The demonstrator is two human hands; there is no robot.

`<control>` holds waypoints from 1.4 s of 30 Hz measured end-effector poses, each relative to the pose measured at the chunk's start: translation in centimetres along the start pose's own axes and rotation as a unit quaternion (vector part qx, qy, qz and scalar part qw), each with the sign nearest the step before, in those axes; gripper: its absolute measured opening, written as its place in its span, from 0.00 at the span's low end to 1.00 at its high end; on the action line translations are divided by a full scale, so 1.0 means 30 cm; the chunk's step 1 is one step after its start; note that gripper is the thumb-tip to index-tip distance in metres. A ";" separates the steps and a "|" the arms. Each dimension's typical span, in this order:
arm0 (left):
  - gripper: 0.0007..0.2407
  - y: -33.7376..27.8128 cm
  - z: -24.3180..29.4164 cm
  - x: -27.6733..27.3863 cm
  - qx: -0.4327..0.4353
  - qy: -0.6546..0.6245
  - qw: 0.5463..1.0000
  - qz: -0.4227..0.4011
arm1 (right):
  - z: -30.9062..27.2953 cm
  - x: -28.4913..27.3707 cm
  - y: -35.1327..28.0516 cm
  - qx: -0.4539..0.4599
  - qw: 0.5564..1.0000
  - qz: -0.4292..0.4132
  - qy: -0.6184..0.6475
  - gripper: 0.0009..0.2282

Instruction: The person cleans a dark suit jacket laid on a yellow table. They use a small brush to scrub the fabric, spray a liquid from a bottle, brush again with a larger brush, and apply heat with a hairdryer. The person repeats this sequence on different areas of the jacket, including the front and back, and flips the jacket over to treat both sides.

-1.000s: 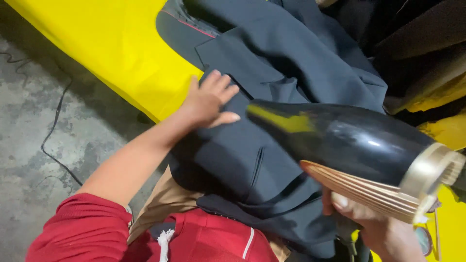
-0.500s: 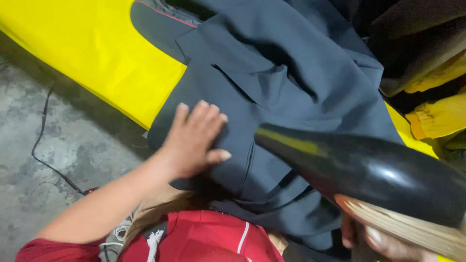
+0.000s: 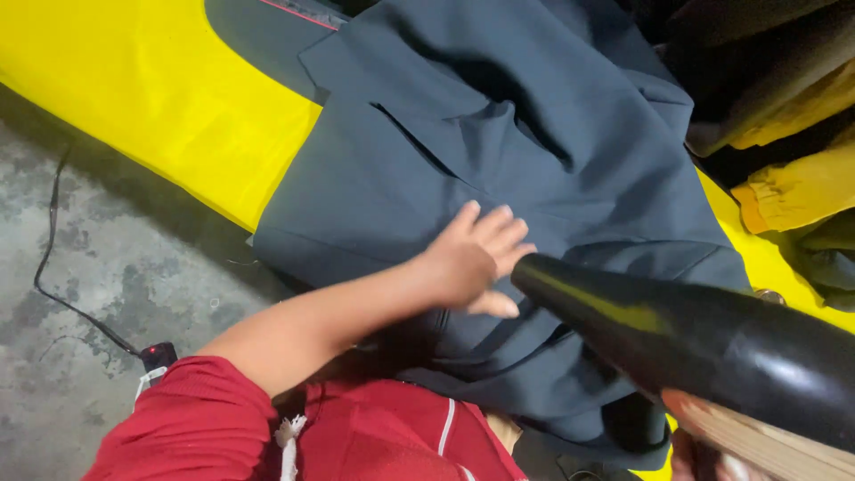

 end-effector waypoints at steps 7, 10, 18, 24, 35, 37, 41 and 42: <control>0.38 -0.283 -0.383 0.037 -0.106 0.002 0.986 0.129 | -0.389 0.704 -0.039 -0.091 0.990 -0.111 0.011 0.19; 0.36 -0.455 -0.509 -0.036 -0.176 0.004 0.975 0.136 | -0.599 0.888 -0.046 -0.188 0.963 -0.190 0.047 0.23; 0.43 -0.700 -0.659 0.007 -0.325 -0.143 0.928 -0.111 | -0.702 1.013 0.081 -0.207 0.954 -0.182 0.117 0.19; 0.42 -0.750 -0.676 0.034 -0.250 -0.033 0.968 0.003 | -0.561 1.053 0.018 -0.168 0.935 -0.309 0.050 0.15; 0.40 -0.601 -0.392 -0.040 -0.191 -0.098 0.976 0.026 | -0.159 0.558 -0.064 0.145 0.988 -0.047 0.027 0.13; 0.39 -0.554 -0.340 -0.047 -0.163 -0.097 0.981 0.041 | -0.170 0.575 -0.087 0.063 0.997 -0.024 0.030 0.11; 0.38 -0.465 -0.242 -0.063 -0.104 -0.110 0.987 0.046 | -0.171 0.574 -0.106 -0.119 0.992 -0.003 0.033 0.07; 0.38 -0.435 -0.227 -0.054 -0.096 -0.107 0.989 0.046 | -0.198 0.587 -0.109 -0.118 0.992 0.005 0.037 0.07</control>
Point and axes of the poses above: each hand's wrist, its own y-axis towards the middle knuckle, its own x-axis out of the palm, z = x × y, the point moved 8 cm from there along y, towards the middle knuckle, and after that the axes turned 11 degrees about -z, right-handed, at the moved point
